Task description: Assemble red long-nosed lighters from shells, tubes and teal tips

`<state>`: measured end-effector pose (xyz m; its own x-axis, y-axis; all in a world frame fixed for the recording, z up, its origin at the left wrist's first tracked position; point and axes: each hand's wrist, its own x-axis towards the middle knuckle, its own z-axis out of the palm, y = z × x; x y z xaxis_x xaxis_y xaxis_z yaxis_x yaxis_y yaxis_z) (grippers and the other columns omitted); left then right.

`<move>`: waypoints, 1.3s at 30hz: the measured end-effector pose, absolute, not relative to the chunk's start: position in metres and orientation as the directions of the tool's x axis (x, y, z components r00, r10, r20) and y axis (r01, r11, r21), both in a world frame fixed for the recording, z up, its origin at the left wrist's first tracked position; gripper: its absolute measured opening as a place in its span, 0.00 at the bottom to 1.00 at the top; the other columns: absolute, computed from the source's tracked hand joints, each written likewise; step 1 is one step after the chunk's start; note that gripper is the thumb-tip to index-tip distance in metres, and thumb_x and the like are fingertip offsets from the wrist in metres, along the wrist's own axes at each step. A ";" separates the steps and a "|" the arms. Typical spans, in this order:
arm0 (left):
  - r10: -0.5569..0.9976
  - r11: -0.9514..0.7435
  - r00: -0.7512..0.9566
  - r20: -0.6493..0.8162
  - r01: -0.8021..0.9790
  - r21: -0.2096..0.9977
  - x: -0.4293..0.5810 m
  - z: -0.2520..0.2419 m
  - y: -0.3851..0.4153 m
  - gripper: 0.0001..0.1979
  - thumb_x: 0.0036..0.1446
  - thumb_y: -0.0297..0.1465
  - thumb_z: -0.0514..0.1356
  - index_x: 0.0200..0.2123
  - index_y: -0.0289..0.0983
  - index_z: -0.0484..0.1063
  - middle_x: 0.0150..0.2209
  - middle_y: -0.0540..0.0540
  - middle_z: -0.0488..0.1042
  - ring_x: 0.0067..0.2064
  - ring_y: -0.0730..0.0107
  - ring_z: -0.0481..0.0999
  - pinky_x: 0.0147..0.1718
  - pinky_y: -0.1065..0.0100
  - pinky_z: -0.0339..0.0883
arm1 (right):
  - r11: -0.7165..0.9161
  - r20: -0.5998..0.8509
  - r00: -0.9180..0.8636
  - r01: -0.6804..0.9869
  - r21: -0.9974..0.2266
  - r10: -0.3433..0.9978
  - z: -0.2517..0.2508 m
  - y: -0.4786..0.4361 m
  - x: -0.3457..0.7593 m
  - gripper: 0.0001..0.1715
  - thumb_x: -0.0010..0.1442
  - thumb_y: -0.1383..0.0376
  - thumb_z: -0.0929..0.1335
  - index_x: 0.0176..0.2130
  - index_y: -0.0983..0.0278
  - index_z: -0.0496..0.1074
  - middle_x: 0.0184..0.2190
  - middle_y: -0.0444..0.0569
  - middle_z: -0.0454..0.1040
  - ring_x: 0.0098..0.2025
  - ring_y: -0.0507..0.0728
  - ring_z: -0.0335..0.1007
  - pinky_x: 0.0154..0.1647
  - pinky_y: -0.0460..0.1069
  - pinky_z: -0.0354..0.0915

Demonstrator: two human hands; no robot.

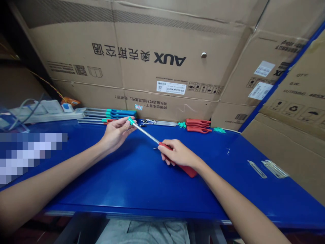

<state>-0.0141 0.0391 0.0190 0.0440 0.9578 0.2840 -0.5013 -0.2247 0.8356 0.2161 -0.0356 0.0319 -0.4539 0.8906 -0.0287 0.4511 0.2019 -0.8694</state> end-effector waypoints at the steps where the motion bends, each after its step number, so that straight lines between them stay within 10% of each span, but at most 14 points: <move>1: 0.957 -0.219 0.050 0.285 -0.517 0.827 -0.014 0.019 0.039 0.11 0.45 0.27 0.70 0.35 0.34 0.78 0.31 0.47 0.78 0.38 0.67 0.77 0.48 0.58 0.69 | 0.167 -0.048 -0.479 0.396 -0.903 0.877 0.031 -0.035 0.216 0.20 0.64 0.53 0.62 0.28 0.65 0.64 0.19 0.42 0.69 0.16 0.47 0.62 0.15 0.42 0.59; 11: 0.945 -0.199 0.112 0.307 -0.547 0.813 -0.017 0.026 0.036 0.11 0.47 0.25 0.67 0.38 0.36 0.78 0.34 0.48 0.78 0.41 0.70 0.76 0.50 0.62 0.68 | -0.029 -0.065 -0.595 0.069 -0.997 0.801 0.022 -0.028 0.217 0.17 0.61 0.54 0.66 0.31 0.66 0.63 0.20 0.44 0.71 0.16 0.49 0.66 0.12 0.42 0.58; 27: 0.930 -0.329 0.020 0.367 -0.401 0.855 -0.016 0.026 0.034 0.12 0.44 0.31 0.70 0.34 0.33 0.77 0.28 0.48 0.77 0.34 0.67 0.77 0.43 0.58 0.73 | 0.235 -0.010 -0.430 0.512 -0.826 0.903 0.035 -0.040 0.212 0.20 0.65 0.54 0.59 0.29 0.65 0.64 0.18 0.41 0.67 0.17 0.47 0.61 0.18 0.43 0.58; 39: 0.966 -0.232 0.018 0.256 -0.368 0.901 -0.014 0.022 0.038 0.07 0.44 0.24 0.67 0.30 0.32 0.77 0.26 0.48 0.76 0.29 0.71 0.76 0.40 0.61 0.74 | 0.403 0.154 -0.372 0.831 -0.384 0.915 0.029 -0.038 0.218 0.16 0.66 0.55 0.58 0.35 0.62 0.66 0.22 0.44 0.68 0.22 0.51 0.60 0.26 0.45 0.54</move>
